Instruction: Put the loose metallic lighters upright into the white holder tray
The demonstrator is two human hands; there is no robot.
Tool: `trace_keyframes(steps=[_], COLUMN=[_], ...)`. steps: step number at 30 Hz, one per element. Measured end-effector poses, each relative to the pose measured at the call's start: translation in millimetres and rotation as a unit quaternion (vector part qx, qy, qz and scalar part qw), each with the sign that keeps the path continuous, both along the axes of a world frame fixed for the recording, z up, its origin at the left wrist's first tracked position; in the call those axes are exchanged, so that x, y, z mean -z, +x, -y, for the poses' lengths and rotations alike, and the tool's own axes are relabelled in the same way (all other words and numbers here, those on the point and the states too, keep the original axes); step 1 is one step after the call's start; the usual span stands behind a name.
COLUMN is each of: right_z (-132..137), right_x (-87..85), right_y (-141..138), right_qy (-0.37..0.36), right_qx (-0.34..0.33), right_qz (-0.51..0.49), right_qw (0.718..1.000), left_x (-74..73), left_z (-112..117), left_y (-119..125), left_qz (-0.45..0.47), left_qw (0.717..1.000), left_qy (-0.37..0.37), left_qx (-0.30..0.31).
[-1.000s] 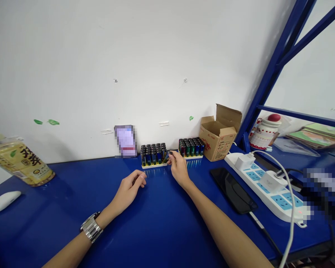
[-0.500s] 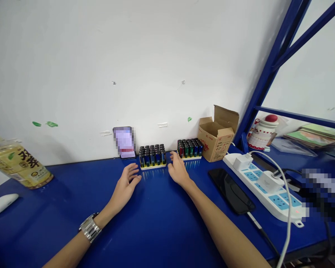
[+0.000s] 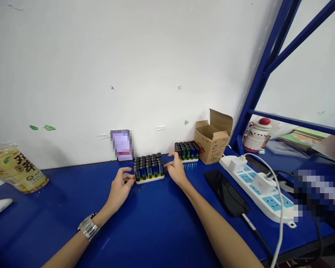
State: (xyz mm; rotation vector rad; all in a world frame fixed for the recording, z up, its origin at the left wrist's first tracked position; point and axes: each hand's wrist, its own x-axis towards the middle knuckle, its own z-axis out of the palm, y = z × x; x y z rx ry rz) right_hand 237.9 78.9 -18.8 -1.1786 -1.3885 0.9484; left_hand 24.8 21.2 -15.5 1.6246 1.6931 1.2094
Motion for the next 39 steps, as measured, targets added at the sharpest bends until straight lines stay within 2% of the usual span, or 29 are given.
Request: trace_keyframes(steps=[4, 7, 10, 13, 15, 18, 20, 22, 26, 28, 31, 36, 39], right_z=[10.2, 13.9, 13.6, 12.6, 12.5, 12.3, 12.3, 13.0, 19.2, 23.7, 28.1, 24.1, 19.4], right_x=[-6.7, -8.0, -6.9, -5.5, -4.8, -4.3, -5.2, -7.6, -14.2, -16.3, -16.5, -11.0, -6.0], right_y=[-2.1, -1.7, -1.1, -2.0, -2.5, -0.4, 3.4, 8.0, 11.9, 10.3, 6.8, 2.9, -2.0], right_qy=[0.016, 0.04, 0.04, 0.044, 0.054, 0.084, 0.112, 0.126, 0.111, 0.118, 0.153, 0.198, 0.185], right_qx=[0.046, 0.072, 0.052, 0.029, 0.024, 0.003, -0.027, -0.073, -0.159, -0.146, -0.109, -0.086, -0.071], right_qz=[0.065, 0.092, 0.091, 0.089, 0.075, 0.011, -0.044, -0.056, 0.096, 0.178, 0.238, 0.249, 0.25], right_qw=[0.997, 0.992, 0.994, 0.995, 0.995, 0.996, 0.992, 0.988, 0.976, 0.966, 0.953, 0.944, 0.948], left_x=[-2.3, -6.3, -9.6, -10.5, -10.1, -9.7, -9.8, -10.1, -10.0, -9.6, -9.8, -14.0, -16.0], left_z=[5.5, 11.0, 16.2, 18.7, 19.0, 18.9, 18.7, 18.0, 15.4, 14.1, 11.9, 3.4, -2.5], left_y=[-0.3, 1.3, 4.2, 6.8, 7.5, 7.2, 6.6, 5.9, 5.1, 4.9, 5.0, 6.5, 5.5], left_qz=[-0.023, -0.068, -0.12, -0.148, -0.131, -0.045, -0.017, -0.047, -0.115, -0.121, -0.123, -0.115, -0.112], left_qw=[0.999, 0.993, 0.982, 0.976, 0.977, 0.981, 0.983, 0.988, 0.988, 0.987, 0.988, 0.989, 0.991], left_qy=[0.037, 0.091, 0.138, 0.156, 0.166, 0.19, 0.18, 0.141, 0.104, 0.099, 0.09, 0.086, 0.065], left_qx=[-0.006, 0.004, 0.041, 0.041, 0.028, -0.014, -0.039, -0.037, 0.023, 0.038, 0.041, 0.029, -0.019])
